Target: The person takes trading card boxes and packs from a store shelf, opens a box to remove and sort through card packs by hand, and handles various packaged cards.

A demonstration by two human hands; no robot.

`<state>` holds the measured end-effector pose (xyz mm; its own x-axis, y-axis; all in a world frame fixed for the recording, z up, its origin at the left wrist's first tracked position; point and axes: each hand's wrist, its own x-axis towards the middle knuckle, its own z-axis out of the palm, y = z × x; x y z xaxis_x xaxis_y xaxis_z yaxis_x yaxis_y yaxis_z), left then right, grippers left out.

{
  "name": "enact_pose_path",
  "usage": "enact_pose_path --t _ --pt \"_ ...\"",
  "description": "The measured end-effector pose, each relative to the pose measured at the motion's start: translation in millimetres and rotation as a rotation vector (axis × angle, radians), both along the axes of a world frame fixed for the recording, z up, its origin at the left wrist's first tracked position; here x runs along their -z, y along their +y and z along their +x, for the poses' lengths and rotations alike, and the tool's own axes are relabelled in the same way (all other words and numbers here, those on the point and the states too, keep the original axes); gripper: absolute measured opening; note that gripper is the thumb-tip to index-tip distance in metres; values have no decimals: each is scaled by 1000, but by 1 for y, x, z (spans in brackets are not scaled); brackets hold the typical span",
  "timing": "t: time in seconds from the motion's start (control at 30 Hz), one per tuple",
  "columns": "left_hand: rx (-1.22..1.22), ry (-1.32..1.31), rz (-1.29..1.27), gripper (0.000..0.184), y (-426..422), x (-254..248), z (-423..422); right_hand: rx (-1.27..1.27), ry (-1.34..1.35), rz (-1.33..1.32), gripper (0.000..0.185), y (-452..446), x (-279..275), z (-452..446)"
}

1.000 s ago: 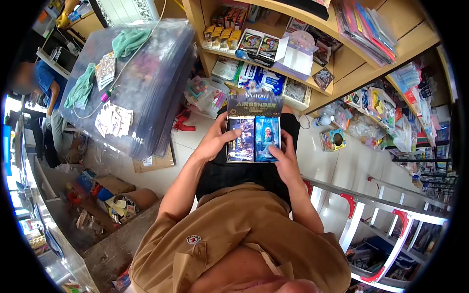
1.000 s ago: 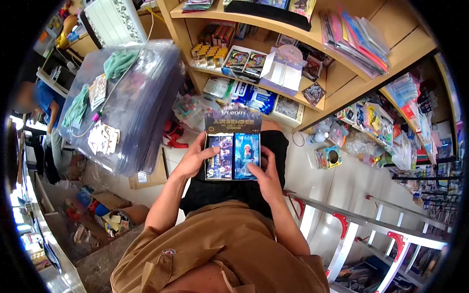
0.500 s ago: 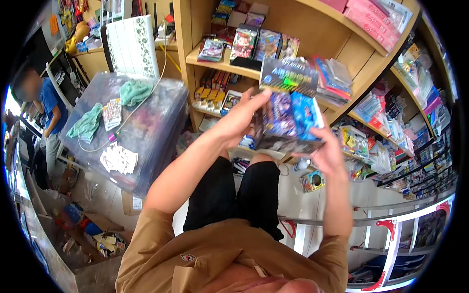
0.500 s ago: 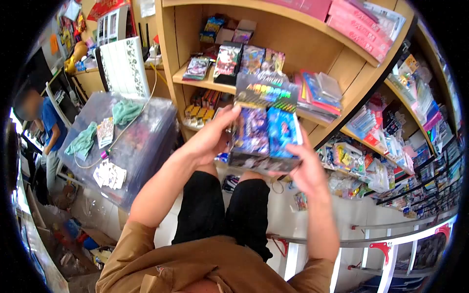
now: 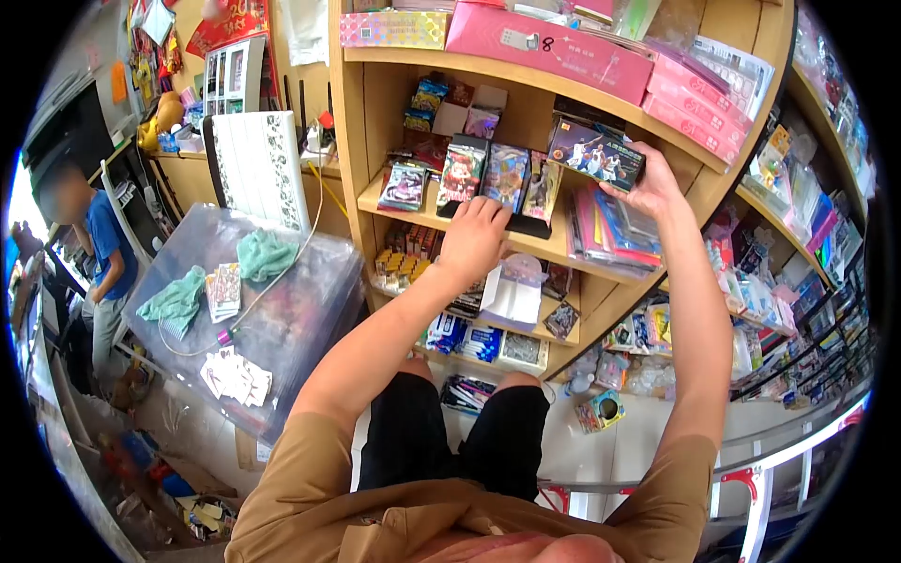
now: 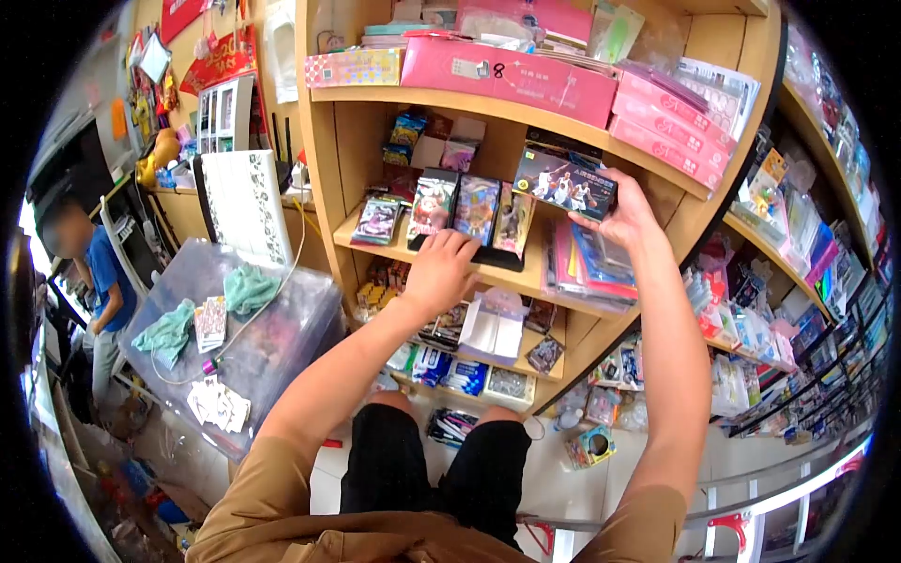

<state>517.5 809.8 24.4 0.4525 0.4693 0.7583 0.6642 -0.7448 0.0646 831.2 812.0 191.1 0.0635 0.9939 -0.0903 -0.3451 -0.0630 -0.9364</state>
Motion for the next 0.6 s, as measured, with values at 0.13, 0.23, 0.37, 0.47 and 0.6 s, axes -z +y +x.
enact_pose_path --t 0.13,0.23,0.37,0.47,0.6 --pt "-22 69 81 44 9 -1 -3 51 17 -13 37 58 5 14" --pt "5 87 121 36 14 1 -11 51 85 9 36 92 22 25" --pt "0 102 116 35 7 0 -22 104 4 66 34 108 37 10" --pt "-23 150 119 37 3 1 -29 133 -58 63 34 131 54 5" --pt "-31 210 68 42 -4 -5 -35 241 -107 -40 34 160 74 -6"
